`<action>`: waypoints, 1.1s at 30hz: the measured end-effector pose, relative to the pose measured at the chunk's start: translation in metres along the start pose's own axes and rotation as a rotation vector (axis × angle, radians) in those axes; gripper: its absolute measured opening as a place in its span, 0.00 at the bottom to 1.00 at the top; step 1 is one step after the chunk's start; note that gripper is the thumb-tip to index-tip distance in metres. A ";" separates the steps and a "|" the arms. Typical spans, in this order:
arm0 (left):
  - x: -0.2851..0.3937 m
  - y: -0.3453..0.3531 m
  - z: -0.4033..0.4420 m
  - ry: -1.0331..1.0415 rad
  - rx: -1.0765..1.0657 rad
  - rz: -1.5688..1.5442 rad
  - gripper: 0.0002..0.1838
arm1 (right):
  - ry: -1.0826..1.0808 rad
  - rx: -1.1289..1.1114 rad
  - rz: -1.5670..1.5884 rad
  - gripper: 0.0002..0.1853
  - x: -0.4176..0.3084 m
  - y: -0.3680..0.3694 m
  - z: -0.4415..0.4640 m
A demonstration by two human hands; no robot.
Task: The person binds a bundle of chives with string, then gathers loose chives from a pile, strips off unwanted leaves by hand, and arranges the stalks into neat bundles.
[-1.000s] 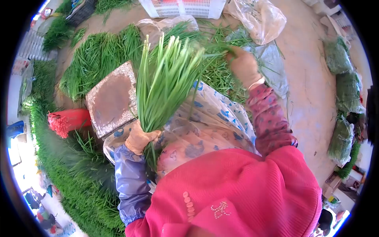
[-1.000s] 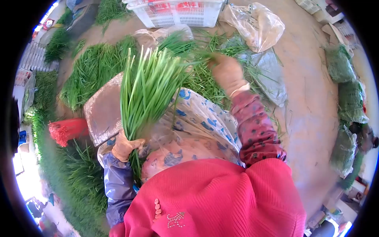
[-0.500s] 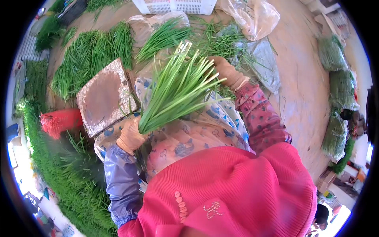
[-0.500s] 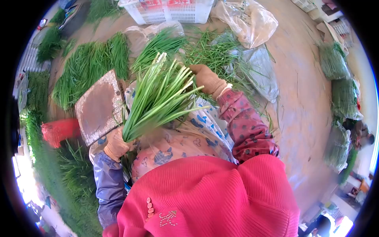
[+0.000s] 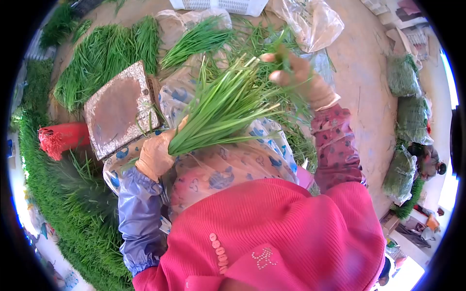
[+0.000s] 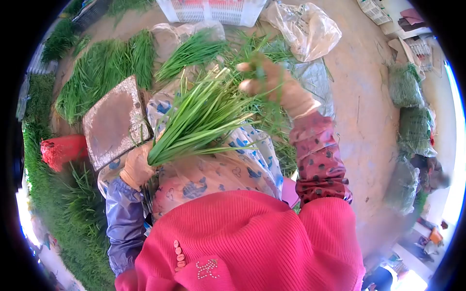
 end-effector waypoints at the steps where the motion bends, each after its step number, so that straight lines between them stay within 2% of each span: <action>1: 0.000 0.002 0.003 0.003 -0.001 -0.003 0.31 | 0.002 0.002 -0.003 0.23 -0.005 0.011 0.001; 4: 0.008 0.002 0.007 0.080 0.086 0.079 0.36 | 0.073 -0.214 -0.327 0.24 -0.002 0.042 0.009; 6: 0.027 -0.012 0.011 -0.021 -0.096 0.243 0.33 | 0.113 -0.251 -0.354 0.21 0.030 0.058 0.021; 7: 0.027 -0.012 0.010 -0.034 -0.090 0.236 0.33 | 0.000 -0.175 -0.344 0.20 0.020 0.060 0.013; 8: 0.028 -0.012 0.007 -0.010 -0.089 0.298 0.40 | -0.001 -0.191 -0.344 0.20 0.031 0.062 0.012; 9: 0.028 -0.012 0.005 0.017 -0.092 0.362 0.46 | -0.003 -0.154 -0.470 0.17 0.051 0.065 0.008; 10: 0.032 -0.012 0.004 0.012 -0.096 0.356 0.46 | -0.002 -0.112 -0.597 0.15 0.057 0.067 0.005; 11: 0.039 -0.013 0.005 0.005 -0.125 0.413 0.47 | 0.197 -0.045 -0.405 0.10 0.048 0.067 -0.001; 12: 0.044 -0.014 0.006 0.004 -0.152 0.469 0.48 | 0.204 -0.045 -0.411 0.10 0.060 0.064 -0.005; 14: 0.051 -0.017 0.006 0.007 -0.134 0.487 0.47 | 0.274 0.171 -0.101 0.07 0.086 0.049 -0.014; 15: 0.054 -0.017 0.006 0.003 -0.116 0.513 0.46 | 0.079 0.239 -0.386 0.08 0.080 0.033 -0.017; 16: 0.055 -0.015 0.005 0.014 -0.120 0.504 0.46 | 0.228 0.308 -0.395 0.08 0.087 0.019 -0.020; 18: 0.052 -0.015 0.001 0.024 -0.026 0.574 0.48 | 0.677 0.284 -0.113 0.10 0.107 -0.018 -0.019; 19: 0.050 -0.014 -0.001 0.047 0.023 0.613 0.47 | 0.686 0.283 -0.115 0.10 0.105 -0.031 -0.026; 21: 0.048 -0.012 -0.003 0.048 0.026 0.647 0.46 | 0.653 0.129 -0.278 0.15 0.083 -0.051 -0.031; 22: 0.048 -0.011 -0.003 0.046 0.038 0.685 0.45 | 0.660 0.129 -0.278 0.15 0.058 -0.051 -0.031; 24: 0.045 -0.007 -0.001 0.053 0.036 0.690 0.44 | 0.749 -0.065 -0.129 0.23 0.005 -0.033 -0.040; 25: 0.044 -0.006 0.000 0.072 0.068 0.710 0.47 | 0.755 -0.060 -0.127 0.23 0.002 -0.025 -0.047; 27: 0.042 -0.004 0.003 0.095 0.101 0.732 0.50 | 0.574 -0.176 0.038 0.32 -0.004 -0.008 -0.058; 28: 0.041 -0.003 0.005 0.081 0.107 0.756 0.51 | 0.573 -0.173 0.039 0.32 -0.012 -0.003 -0.063; 29: 0.040 -0.002 0.006 0.065 0.114 0.781 0.51 | 0.500 -0.163 0.081 0.36 -0.025 0.001 -0.066; 31: 0.036 0.000 0.007 0.054 0.121 0.756 0.51 | 0.197 -0.043 0.011 0.41 -0.028 0.009 -0.066; 32: 0.034 0.001 0.008 0.045 0.132 0.729 0.51 | 0.193 -0.046 0.013 0.41 -0.024 0.012 -0.065; 33: 0.032 0.001 0.009 0.040 0.138 0.731 0.51 | 0.042 -0.047 -0.224 0.37 -0.022 0.013 -0.064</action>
Point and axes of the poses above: each hand's wrist, its own z-axis towards the middle knuckle, its own y-axis out of the palm, x = y × z, the point moved 1 cm from there along z, towards the middle knuckle, and after that the axes turned 3 degrees about z, right-handed, at the moved point
